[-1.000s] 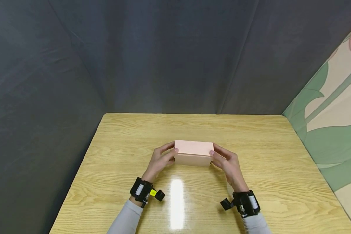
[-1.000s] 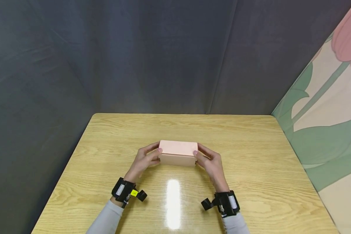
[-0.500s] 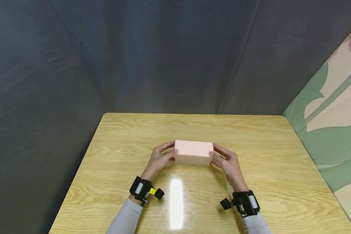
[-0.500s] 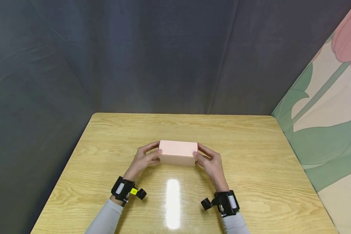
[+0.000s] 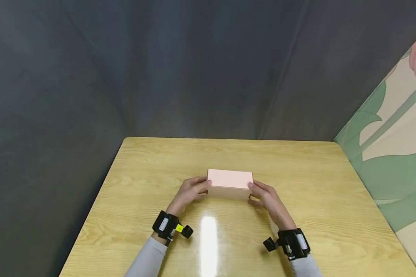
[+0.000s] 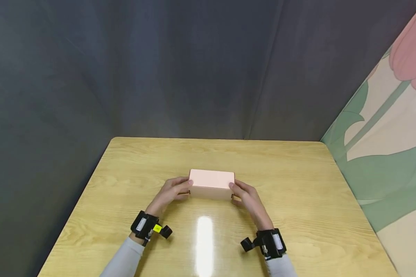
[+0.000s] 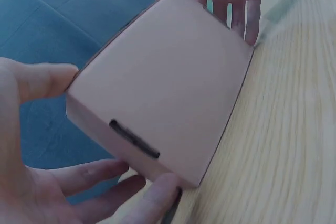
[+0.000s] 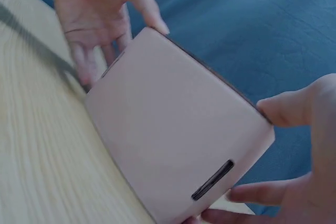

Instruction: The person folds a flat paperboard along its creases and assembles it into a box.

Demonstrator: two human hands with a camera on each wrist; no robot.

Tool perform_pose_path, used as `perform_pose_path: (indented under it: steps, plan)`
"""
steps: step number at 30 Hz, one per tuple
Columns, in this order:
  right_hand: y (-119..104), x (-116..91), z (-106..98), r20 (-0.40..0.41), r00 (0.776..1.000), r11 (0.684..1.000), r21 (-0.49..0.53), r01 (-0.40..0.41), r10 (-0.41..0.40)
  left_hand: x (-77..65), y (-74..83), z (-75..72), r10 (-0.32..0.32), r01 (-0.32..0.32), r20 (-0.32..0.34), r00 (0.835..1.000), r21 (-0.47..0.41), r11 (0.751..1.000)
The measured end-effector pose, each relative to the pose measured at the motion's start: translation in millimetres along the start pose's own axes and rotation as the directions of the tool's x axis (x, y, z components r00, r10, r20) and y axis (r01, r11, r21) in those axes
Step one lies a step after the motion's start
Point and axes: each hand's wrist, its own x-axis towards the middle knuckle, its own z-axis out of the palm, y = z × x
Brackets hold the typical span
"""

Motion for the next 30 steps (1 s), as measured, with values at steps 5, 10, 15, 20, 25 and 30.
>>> perform_pose_path:
  steps: [5,10,15,20,25,30]
  plan:
    - [2.0,-1.4,2.8,0.027,0.999,1.000,-0.017,0.017,-0.017,-5.8,-0.9,2.1,0.006,-0.007,0.004,1.000,0.024,1.000]
    - [0.7,-0.9,3.8,-0.002,0.997,0.995,-0.066,0.081,-0.081,-5.1,3.4,1.0,0.050,-0.051,0.010,0.999,0.032,0.998]
    - [1.0,0.5,-0.8,0.023,0.981,0.974,-0.112,0.196,-0.194,-3.5,8.9,-3.8,0.092,-0.092,0.023,0.996,0.005,0.996]
    - [1.3,5.0,-6.5,0.098,0.949,0.952,-0.034,0.305,-0.300,-0.5,12.5,-9.0,0.146,-0.143,0.073,0.987,-0.047,0.989]
    - [5.5,11.7,-10.2,0.141,0.916,0.926,0.000,0.378,-0.375,2.8,11.7,-13.6,0.187,-0.180,0.121,0.975,-0.070,0.981]
    - [12.9,17.1,-10.7,0.172,0.894,0.909,0.027,0.416,-0.414,6.1,5.4,-16.4,0.229,-0.216,0.169,0.958,-0.094,0.972]
